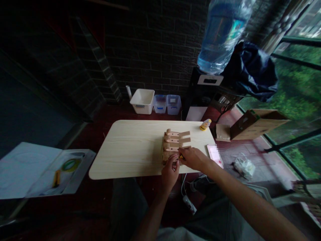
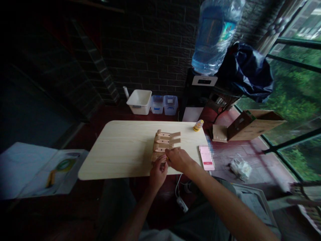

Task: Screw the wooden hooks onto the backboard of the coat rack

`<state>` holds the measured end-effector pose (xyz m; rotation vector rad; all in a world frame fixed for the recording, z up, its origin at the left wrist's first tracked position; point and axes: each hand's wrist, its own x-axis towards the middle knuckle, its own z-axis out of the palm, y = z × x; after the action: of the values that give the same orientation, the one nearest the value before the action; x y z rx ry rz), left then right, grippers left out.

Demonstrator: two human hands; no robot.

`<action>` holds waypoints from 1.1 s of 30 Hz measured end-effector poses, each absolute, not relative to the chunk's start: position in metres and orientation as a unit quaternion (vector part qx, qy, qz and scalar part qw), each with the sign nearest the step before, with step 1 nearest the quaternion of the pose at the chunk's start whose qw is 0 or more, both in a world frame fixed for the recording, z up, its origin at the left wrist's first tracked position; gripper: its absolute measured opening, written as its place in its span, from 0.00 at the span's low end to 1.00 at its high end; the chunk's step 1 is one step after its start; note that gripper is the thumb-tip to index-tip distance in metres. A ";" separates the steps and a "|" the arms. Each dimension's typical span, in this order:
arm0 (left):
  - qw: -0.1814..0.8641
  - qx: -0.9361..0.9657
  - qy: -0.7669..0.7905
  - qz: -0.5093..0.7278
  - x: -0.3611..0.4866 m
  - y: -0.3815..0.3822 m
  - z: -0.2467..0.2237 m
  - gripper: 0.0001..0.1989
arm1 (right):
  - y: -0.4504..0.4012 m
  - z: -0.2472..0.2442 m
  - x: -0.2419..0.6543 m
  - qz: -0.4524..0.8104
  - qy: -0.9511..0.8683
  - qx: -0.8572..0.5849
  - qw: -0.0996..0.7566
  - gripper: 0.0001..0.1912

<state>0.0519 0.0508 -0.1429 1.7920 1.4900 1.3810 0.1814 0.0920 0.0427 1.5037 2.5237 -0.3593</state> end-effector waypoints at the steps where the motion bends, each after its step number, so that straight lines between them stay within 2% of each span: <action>1: 0.219 0.641 0.543 0.497 0.052 0.050 -0.143 0.16 | 0.092 0.042 0.183 -0.124 0.847 0.510 0.089 0.13; 9: 0.219 0.637 0.549 0.494 0.053 0.051 -0.139 0.13 | 0.093 0.036 0.193 -0.153 0.839 0.516 0.077 0.13; 16: 0.189 0.642 0.545 0.504 0.054 0.053 -0.140 0.13 | 0.095 0.044 0.184 -0.132 0.837 0.520 0.107 0.14; 22: 0.197 0.629 0.553 0.509 0.056 0.055 -0.143 0.13 | 0.095 0.048 0.185 -0.122 0.843 0.514 0.101 0.16; 33: 0.184 0.639 0.550 0.506 0.056 0.055 -0.138 0.13 | 0.091 0.052 0.176 -0.095 0.864 0.484 0.098 0.12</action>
<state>0.0558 0.0550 -0.1384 1.8023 1.5496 1.4261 0.1762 0.0910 0.0519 1.4324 2.5589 -0.2826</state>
